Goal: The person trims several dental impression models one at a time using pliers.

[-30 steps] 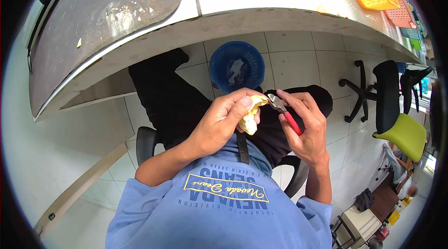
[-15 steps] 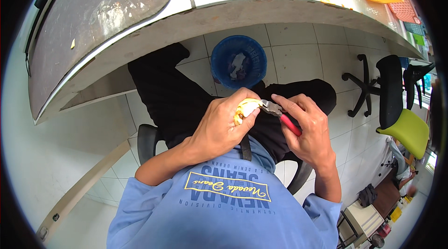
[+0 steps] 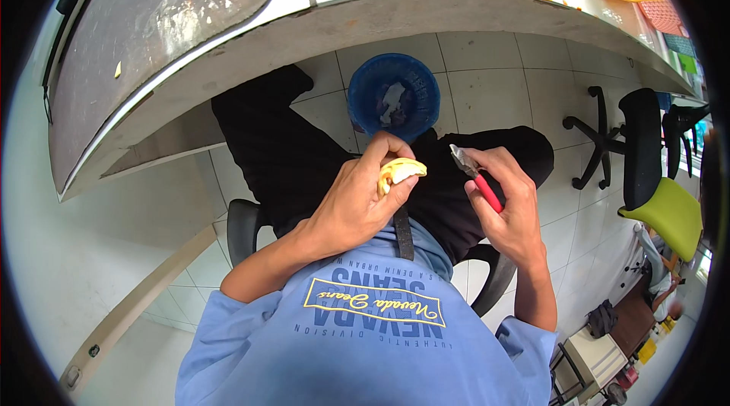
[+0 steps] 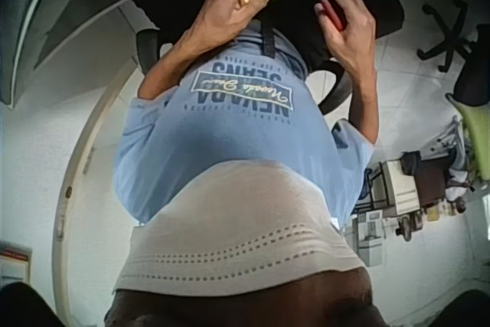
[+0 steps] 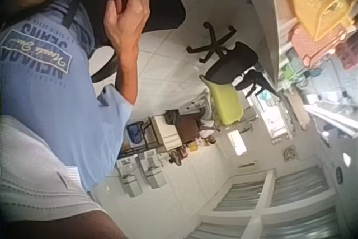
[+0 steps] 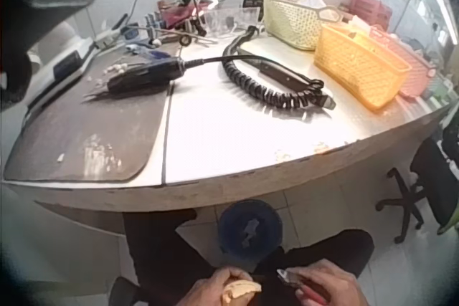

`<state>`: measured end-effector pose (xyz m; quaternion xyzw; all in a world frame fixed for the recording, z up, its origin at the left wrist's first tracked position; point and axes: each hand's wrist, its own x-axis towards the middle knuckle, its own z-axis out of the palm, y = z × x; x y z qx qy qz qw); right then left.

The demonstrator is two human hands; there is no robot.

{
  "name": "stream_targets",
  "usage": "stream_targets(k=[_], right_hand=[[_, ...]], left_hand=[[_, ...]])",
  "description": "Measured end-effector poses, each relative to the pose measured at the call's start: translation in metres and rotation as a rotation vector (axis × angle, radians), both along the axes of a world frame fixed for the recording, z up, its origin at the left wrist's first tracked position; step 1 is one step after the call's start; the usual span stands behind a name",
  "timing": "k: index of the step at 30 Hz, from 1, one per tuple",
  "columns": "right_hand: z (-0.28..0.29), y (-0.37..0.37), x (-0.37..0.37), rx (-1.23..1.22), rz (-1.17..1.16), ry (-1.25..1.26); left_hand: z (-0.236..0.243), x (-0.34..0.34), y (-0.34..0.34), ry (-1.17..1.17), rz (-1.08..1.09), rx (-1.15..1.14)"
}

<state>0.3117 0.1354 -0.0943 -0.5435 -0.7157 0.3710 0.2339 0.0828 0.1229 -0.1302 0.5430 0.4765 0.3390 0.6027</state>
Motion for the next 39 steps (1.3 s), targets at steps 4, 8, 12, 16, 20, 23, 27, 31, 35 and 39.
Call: stream_targets(k=[4,8,12,16,20,23,27,31,35,39], right_hand=[[-0.004,-0.002,-0.001,0.017,0.075,-0.051],[-0.008,-0.002,-0.002,0.024,0.112,-0.074],[-0.012,-0.003,-0.005,-0.01,0.111,-0.062],[-0.018,-0.008,-0.008,-0.038,0.084,-0.047],[-0.021,-0.01,-0.011,-0.016,0.081,-0.029],[-0.02,-0.012,-0.015,0.046,0.05,-0.042],[-0.027,-0.018,-0.012,-0.071,0.001,-0.023],[-0.032,-0.014,-0.011,-0.06,-0.069,0.042],[-0.031,-0.005,-0.005,0.034,-0.046,-0.001],[-0.033,-0.003,-0.004,-0.036,-0.034,0.042]], left_hand=[[0.002,0.0,0.004,0.074,0.003,0.049],[0.005,-0.002,0.005,0.076,-0.011,-0.012],[0.005,0.0,0.005,0.167,0.008,0.185],[0.0,0.008,0.002,-0.028,0.233,0.052],[-0.001,-0.001,0.003,0.112,0.148,0.107],[-0.003,-0.002,0.002,0.121,0.119,0.227],[-0.012,0.0,0.003,0.042,0.084,0.184],[-0.031,0.011,0.002,-0.273,0.128,-0.027],[-0.023,0.008,0.005,-0.318,0.106,-0.114],[-0.025,0.003,0.006,-0.421,0.083,-0.282]])
